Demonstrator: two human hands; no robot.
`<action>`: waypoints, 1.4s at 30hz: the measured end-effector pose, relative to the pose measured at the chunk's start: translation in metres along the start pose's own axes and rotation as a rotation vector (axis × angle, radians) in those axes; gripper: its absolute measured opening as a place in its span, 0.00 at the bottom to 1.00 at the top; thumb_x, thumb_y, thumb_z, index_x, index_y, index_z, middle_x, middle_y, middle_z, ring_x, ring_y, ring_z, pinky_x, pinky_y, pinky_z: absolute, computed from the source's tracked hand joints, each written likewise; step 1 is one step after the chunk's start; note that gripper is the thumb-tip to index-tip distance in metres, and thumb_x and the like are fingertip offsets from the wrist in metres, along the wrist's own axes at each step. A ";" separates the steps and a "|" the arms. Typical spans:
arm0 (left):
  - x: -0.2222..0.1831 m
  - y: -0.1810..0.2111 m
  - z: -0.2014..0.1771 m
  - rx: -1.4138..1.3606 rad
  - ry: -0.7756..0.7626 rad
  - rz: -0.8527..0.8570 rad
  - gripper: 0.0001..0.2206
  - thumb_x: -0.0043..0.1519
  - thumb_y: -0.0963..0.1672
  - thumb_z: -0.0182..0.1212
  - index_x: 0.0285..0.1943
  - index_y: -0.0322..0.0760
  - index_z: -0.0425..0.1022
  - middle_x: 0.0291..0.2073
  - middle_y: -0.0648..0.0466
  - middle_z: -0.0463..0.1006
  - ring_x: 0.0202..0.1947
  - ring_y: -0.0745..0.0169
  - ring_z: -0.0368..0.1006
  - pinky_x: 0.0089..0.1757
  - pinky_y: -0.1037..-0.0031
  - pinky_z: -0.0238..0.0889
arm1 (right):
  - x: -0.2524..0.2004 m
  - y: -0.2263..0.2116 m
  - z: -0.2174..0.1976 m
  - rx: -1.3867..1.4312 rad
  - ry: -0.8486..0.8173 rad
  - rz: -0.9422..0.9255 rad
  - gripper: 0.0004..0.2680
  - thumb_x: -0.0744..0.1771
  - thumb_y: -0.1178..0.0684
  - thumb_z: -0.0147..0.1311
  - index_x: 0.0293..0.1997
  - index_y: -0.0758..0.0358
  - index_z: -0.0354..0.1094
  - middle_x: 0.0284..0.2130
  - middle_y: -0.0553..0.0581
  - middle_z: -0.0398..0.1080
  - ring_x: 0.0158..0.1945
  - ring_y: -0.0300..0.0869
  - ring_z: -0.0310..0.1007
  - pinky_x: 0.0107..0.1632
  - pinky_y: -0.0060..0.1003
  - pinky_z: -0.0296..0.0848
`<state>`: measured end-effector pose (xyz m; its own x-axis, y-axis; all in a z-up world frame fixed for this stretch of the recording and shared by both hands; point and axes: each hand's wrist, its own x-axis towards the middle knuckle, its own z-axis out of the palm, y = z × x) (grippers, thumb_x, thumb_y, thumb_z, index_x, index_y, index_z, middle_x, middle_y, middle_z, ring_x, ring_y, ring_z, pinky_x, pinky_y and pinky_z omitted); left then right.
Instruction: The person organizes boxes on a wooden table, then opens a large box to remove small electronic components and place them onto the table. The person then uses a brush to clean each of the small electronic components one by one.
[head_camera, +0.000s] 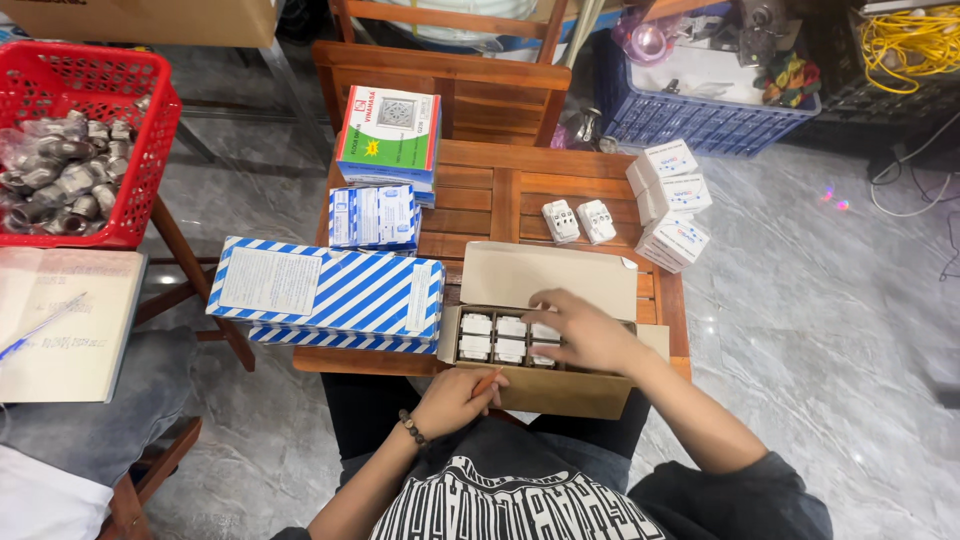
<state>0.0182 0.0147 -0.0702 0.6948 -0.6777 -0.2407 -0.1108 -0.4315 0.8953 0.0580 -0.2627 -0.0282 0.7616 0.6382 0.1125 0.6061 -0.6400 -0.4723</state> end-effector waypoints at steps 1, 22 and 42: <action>0.001 0.000 0.000 -0.001 -0.005 0.001 0.10 0.68 0.44 0.53 0.37 0.45 0.81 0.21 0.57 0.82 0.30 0.53 0.80 0.37 0.67 0.71 | -0.006 0.003 0.009 0.001 0.000 0.005 0.17 0.65 0.47 0.65 0.55 0.63 0.72 0.53 0.67 0.70 0.54 0.59 0.74 0.55 0.51 0.75; 0.002 -0.011 0.007 -0.042 0.007 0.008 0.09 0.66 0.42 0.53 0.45 0.43 0.82 0.22 0.56 0.84 0.30 0.53 0.82 0.39 0.68 0.72 | -0.011 0.001 0.048 -0.532 -0.386 0.146 0.30 0.64 0.44 0.66 0.72 0.68 0.55 0.55 0.69 0.65 0.65 0.57 0.65 0.63 0.43 0.69; -0.005 -0.002 0.009 -0.006 0.067 0.025 0.09 0.66 0.41 0.54 0.38 0.41 0.81 0.21 0.54 0.84 0.27 0.52 0.80 0.35 0.68 0.72 | 0.011 -0.033 0.011 -0.284 -0.525 0.229 0.32 0.63 0.58 0.67 0.73 0.67 0.48 0.43 0.72 0.71 0.48 0.63 0.79 0.50 0.51 0.80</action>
<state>0.0085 0.0134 -0.0746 0.7376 -0.6471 -0.1926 -0.1245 -0.4107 0.9032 0.0436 -0.2299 -0.0211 0.7085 0.5506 -0.4413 0.5335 -0.8273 -0.1758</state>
